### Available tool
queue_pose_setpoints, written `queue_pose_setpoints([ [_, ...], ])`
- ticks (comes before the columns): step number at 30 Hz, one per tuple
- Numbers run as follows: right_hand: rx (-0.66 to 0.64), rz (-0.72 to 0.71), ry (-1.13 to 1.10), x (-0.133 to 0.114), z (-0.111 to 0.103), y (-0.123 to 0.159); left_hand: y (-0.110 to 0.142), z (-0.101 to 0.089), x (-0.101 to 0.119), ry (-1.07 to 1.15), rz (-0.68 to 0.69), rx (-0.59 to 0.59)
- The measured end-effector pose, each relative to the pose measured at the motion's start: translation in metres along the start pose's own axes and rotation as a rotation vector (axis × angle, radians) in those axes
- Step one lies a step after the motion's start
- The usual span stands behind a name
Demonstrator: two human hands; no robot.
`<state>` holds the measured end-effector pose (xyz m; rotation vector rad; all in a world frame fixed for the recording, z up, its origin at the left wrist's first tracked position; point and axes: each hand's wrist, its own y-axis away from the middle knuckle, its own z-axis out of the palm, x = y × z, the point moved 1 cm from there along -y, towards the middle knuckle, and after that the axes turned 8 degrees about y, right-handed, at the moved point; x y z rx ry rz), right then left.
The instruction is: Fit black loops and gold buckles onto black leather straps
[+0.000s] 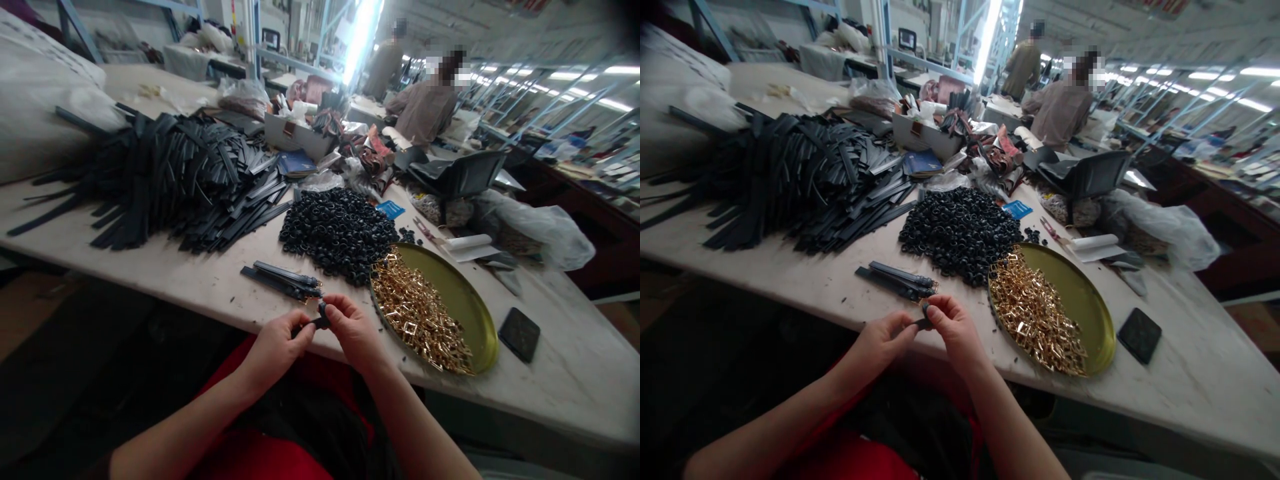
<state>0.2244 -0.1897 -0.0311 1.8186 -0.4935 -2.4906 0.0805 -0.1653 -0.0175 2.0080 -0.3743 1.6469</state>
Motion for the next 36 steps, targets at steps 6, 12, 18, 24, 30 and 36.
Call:
queue_pose_setpoints([
  [6,-0.028,0.020,-0.040,-0.006,0.008,0.019,0.020,-0.008,0.008,-0.022,0.075,0.110],
  [12,-0.100,0.055,0.046,0.000,0.014,0.041,0.029,-0.006,0.008,-0.132,0.114,-0.053],
  [18,-0.046,0.017,0.085,0.003,0.018,0.051,0.037,-0.005,0.009,-0.018,0.121,-0.072],
  [24,-0.130,0.020,0.056,0.006,0.021,0.051,0.037,-0.010,0.010,0.013,0.086,-0.038],
  [30,-0.133,0.185,-0.122,0.015,0.017,0.044,0.031,-0.015,0.005,-0.028,0.026,-0.050],
  [36,-0.322,0.377,-0.193,0.030,0.012,0.033,0.020,-0.018,0.002,-0.225,-0.071,0.030],
])
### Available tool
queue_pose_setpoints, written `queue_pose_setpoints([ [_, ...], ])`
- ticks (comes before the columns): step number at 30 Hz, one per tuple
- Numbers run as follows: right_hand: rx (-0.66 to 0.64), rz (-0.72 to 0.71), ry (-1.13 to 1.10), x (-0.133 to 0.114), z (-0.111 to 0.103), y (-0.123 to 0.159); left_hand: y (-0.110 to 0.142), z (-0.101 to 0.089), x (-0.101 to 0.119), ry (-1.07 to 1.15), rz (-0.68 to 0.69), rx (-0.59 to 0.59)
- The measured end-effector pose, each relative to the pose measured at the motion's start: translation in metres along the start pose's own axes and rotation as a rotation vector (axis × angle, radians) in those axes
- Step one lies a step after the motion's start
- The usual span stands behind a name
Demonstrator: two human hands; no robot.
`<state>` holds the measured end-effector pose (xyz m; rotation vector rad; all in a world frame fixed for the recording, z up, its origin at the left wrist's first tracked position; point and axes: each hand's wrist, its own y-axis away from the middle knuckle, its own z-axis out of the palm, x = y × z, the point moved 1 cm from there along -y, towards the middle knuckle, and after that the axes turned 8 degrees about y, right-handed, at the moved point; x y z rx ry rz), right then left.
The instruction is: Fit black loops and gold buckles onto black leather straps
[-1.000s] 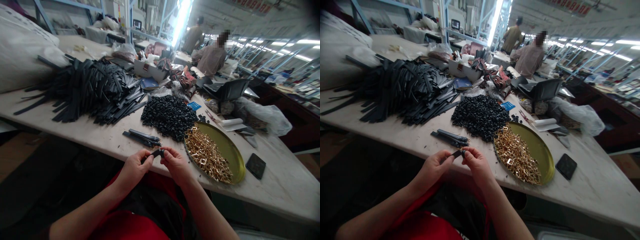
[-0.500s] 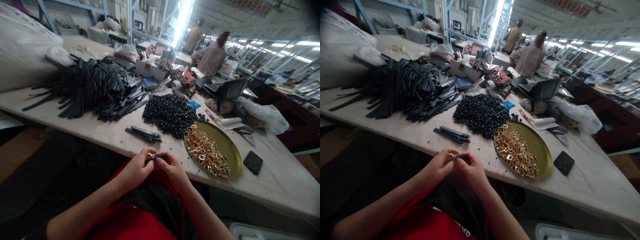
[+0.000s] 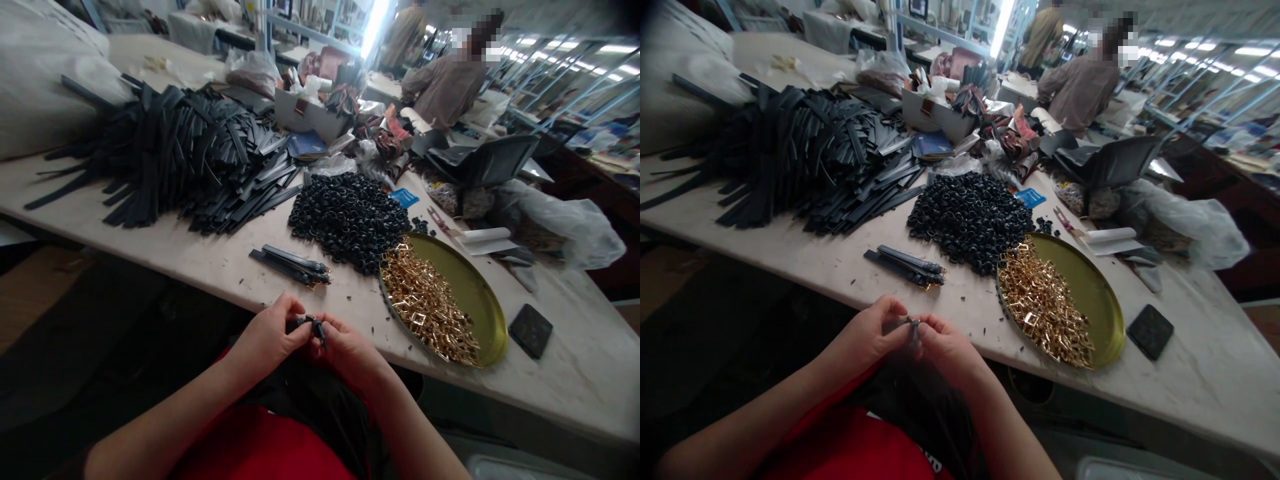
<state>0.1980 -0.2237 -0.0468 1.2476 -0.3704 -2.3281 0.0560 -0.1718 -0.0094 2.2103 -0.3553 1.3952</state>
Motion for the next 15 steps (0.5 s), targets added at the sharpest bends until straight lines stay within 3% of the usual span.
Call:
queue_pose_setpoints([
  [4,-0.030,0.033,-0.017,0.000,-0.007,-0.006,-0.009,0.000,-0.003,-0.046,-0.021,-0.015],
  [7,0.032,-0.006,0.014,-0.003,-0.009,-0.008,-0.012,0.001,-0.004,0.149,-0.067,-0.099],
  [11,0.209,-0.147,0.161,-0.008,-0.009,-0.013,-0.013,0.001,-0.003,0.537,-0.181,-0.227],
  [15,0.443,-0.313,0.478,-0.012,-0.013,-0.015,-0.015,0.000,-0.005,0.635,-0.235,-0.233],
])
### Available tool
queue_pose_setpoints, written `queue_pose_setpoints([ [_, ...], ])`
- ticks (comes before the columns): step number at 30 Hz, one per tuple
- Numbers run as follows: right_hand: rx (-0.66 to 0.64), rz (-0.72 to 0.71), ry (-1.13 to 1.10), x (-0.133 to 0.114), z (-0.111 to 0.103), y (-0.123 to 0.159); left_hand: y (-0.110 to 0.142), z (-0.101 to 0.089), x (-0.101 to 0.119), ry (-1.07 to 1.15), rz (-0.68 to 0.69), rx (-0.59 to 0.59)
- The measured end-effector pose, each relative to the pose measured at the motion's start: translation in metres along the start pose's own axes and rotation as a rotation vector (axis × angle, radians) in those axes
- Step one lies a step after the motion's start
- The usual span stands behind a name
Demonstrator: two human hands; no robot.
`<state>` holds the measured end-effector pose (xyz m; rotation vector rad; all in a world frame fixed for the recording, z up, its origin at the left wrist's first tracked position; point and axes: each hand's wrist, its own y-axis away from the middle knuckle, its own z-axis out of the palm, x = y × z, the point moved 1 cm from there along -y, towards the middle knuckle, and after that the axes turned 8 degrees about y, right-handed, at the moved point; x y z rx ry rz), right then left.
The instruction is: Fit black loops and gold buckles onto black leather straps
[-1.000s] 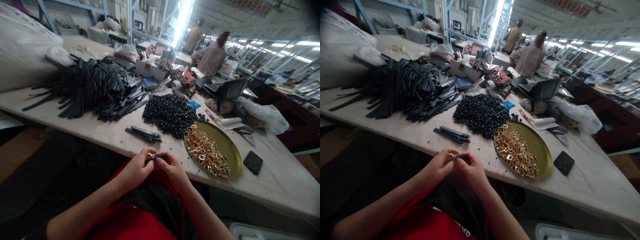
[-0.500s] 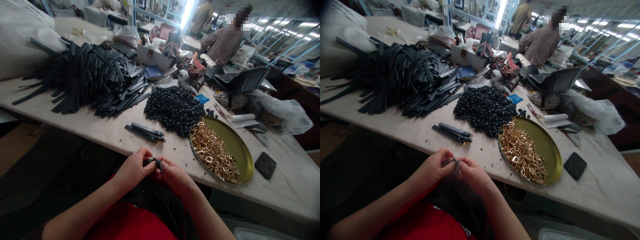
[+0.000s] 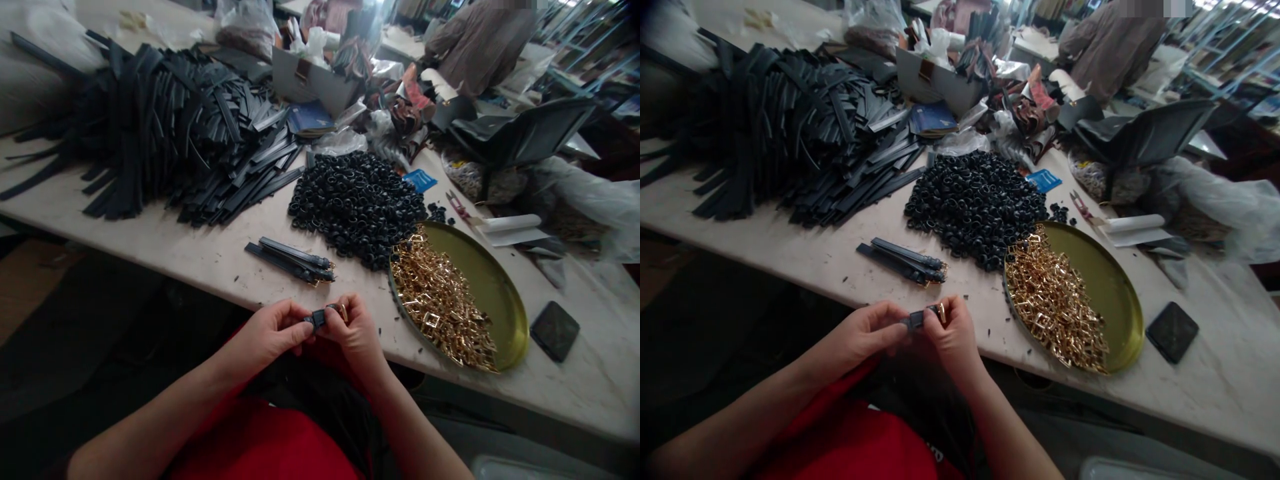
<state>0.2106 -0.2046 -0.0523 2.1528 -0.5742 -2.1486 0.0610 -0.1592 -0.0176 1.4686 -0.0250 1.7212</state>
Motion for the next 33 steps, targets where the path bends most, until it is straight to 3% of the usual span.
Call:
queue_pose_setpoints([
  [2,-0.037,-0.089,0.173,-0.001,-0.003,0.000,-0.001,-0.002,-0.001,-0.005,-0.012,-0.003],
  [6,-0.231,-0.205,0.480,-0.005,-0.008,0.003,-0.003,-0.004,-0.007,-0.009,-0.072,-0.018],
  [11,-0.311,-0.259,0.614,-0.012,-0.013,0.013,0.001,-0.002,-0.009,-0.006,-0.139,-0.036],
  [16,-0.334,-0.360,0.696,-0.010,-0.010,0.027,0.008,0.003,-0.016,-0.118,-0.115,-0.052],
  [24,-0.145,-0.163,0.523,0.010,-0.007,0.039,0.021,0.002,-0.013,-0.363,-0.048,-0.130],
  [26,-0.085,-0.162,0.486,0.012,-0.005,0.042,0.024,0.002,-0.011,-0.407,-0.060,-0.128],
  [31,0.084,-0.252,0.484,0.019,0.010,0.053,0.020,0.005,-0.026,-0.300,-0.081,0.009],
  [33,0.115,-0.272,0.496,0.023,0.014,0.056,0.018,0.005,-0.032,-0.304,-0.112,-0.012],
])
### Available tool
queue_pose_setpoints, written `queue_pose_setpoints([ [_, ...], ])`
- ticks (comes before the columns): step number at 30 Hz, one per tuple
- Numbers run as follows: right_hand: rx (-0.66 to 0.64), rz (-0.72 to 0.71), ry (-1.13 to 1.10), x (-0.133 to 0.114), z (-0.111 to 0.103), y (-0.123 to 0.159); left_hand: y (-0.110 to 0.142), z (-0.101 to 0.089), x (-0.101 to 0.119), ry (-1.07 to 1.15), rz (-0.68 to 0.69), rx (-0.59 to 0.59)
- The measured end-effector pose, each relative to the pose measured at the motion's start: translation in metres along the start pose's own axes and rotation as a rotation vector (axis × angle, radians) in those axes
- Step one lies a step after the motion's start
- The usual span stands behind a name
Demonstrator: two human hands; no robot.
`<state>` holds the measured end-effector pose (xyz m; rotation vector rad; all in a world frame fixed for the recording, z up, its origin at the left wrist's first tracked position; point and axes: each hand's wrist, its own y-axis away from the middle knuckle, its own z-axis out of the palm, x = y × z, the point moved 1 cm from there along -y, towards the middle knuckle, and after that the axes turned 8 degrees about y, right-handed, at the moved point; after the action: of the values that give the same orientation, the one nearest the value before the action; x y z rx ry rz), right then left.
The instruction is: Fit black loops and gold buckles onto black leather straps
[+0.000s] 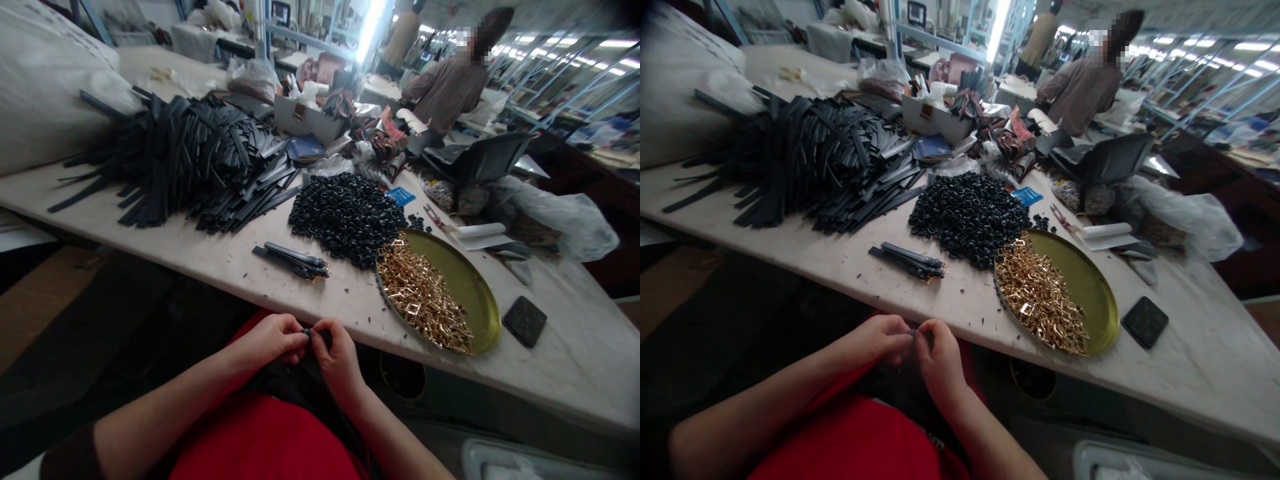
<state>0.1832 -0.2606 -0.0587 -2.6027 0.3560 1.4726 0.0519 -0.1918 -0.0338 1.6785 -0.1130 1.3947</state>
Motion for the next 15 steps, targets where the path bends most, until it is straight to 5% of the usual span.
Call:
queue_pose_setpoints([
  [4,-0.072,-0.022,0.022,0.001,-0.004,-0.003,0.001,-0.006,0.003,-0.173,-0.007,-0.128],
  [9,-0.270,-0.161,0.047,-0.005,-0.021,-0.020,-0.002,-0.014,0.020,-0.354,0.134,-0.096],
  [15,-0.241,-0.219,0.147,-0.010,-0.023,-0.045,-0.011,-0.018,0.037,-0.333,0.174,-0.121],
])
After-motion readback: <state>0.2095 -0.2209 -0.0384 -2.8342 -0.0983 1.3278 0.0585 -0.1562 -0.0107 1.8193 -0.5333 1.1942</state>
